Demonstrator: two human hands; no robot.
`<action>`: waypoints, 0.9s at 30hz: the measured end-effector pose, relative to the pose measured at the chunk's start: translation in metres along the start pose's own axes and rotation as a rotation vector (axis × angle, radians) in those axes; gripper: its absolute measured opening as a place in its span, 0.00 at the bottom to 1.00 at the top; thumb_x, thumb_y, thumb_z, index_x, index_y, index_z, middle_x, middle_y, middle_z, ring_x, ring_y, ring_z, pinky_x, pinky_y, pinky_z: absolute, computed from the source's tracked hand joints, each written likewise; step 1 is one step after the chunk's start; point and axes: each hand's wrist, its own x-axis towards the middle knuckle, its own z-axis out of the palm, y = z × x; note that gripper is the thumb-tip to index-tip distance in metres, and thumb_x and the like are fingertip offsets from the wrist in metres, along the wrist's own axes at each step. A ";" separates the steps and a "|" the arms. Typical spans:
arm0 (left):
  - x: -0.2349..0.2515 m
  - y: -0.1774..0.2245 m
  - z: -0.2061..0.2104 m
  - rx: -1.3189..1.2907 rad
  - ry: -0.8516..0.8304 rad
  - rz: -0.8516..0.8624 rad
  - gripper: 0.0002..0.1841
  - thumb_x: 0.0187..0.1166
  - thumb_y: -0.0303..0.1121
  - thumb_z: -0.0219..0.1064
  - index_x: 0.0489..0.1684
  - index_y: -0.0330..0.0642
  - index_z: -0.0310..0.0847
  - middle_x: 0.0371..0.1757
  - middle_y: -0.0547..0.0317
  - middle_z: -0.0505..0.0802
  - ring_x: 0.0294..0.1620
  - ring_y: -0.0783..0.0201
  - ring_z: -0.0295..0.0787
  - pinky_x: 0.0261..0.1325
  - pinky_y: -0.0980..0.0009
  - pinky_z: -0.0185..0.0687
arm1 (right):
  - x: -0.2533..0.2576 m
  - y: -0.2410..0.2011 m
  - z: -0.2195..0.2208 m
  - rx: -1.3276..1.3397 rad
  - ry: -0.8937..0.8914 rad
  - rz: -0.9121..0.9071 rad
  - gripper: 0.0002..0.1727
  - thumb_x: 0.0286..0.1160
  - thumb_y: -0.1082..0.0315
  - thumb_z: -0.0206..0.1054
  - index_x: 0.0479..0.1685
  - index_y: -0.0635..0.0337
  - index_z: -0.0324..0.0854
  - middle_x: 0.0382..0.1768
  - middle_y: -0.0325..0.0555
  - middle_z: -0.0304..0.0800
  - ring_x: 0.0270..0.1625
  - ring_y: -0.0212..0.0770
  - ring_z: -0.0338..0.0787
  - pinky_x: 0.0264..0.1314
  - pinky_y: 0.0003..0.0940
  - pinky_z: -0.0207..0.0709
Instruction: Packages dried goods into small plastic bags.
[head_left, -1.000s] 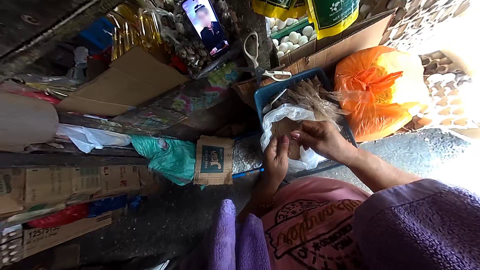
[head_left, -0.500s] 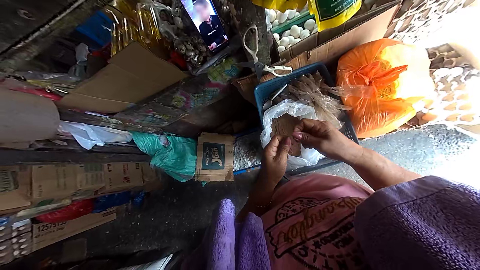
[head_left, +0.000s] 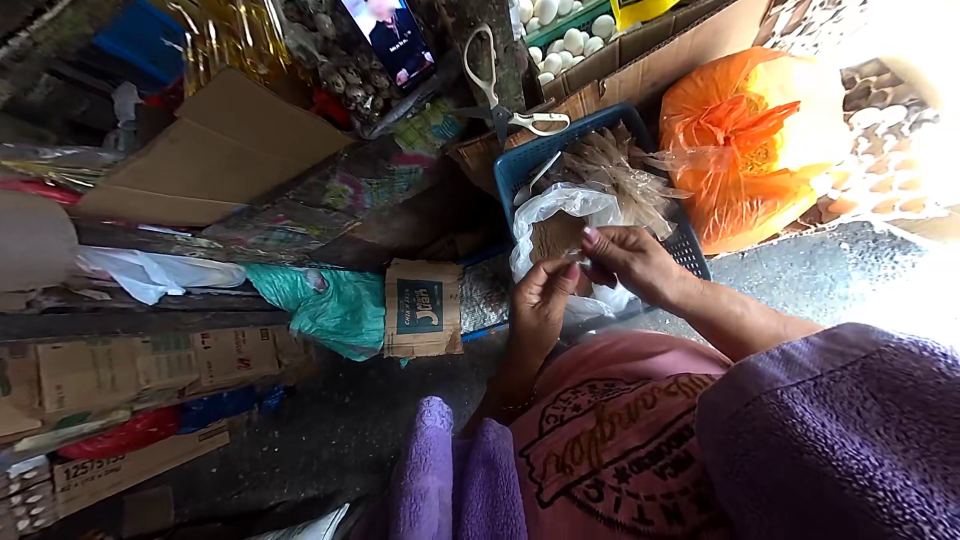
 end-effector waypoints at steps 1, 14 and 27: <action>-0.001 0.002 0.000 0.014 0.016 -0.006 0.07 0.87 0.30 0.61 0.46 0.41 0.86 0.29 0.69 0.86 0.23 0.80 0.74 0.27 0.83 0.70 | 0.000 0.000 -0.003 0.069 -0.011 0.025 0.27 0.95 0.55 0.44 0.26 0.52 0.80 0.18 0.29 0.80 0.20 0.23 0.77 0.25 0.21 0.73; -0.006 0.005 0.003 0.044 0.032 0.114 0.04 0.87 0.27 0.61 0.51 0.41 0.78 0.35 0.64 0.87 0.30 0.76 0.83 0.35 0.80 0.82 | -0.012 0.000 0.001 0.045 -0.052 -0.115 0.06 0.87 0.70 0.59 0.44 0.60 0.81 0.30 0.32 0.85 0.29 0.22 0.82 0.32 0.17 0.77; 0.004 0.001 0.011 0.377 0.019 0.238 0.13 0.94 0.33 0.45 0.54 0.34 0.74 0.44 0.57 0.82 0.44 0.75 0.81 0.51 0.77 0.81 | -0.010 -0.003 0.021 -0.948 0.206 -0.597 0.16 0.88 0.65 0.55 0.33 0.65 0.80 0.27 0.53 0.83 0.28 0.53 0.87 0.26 0.45 0.76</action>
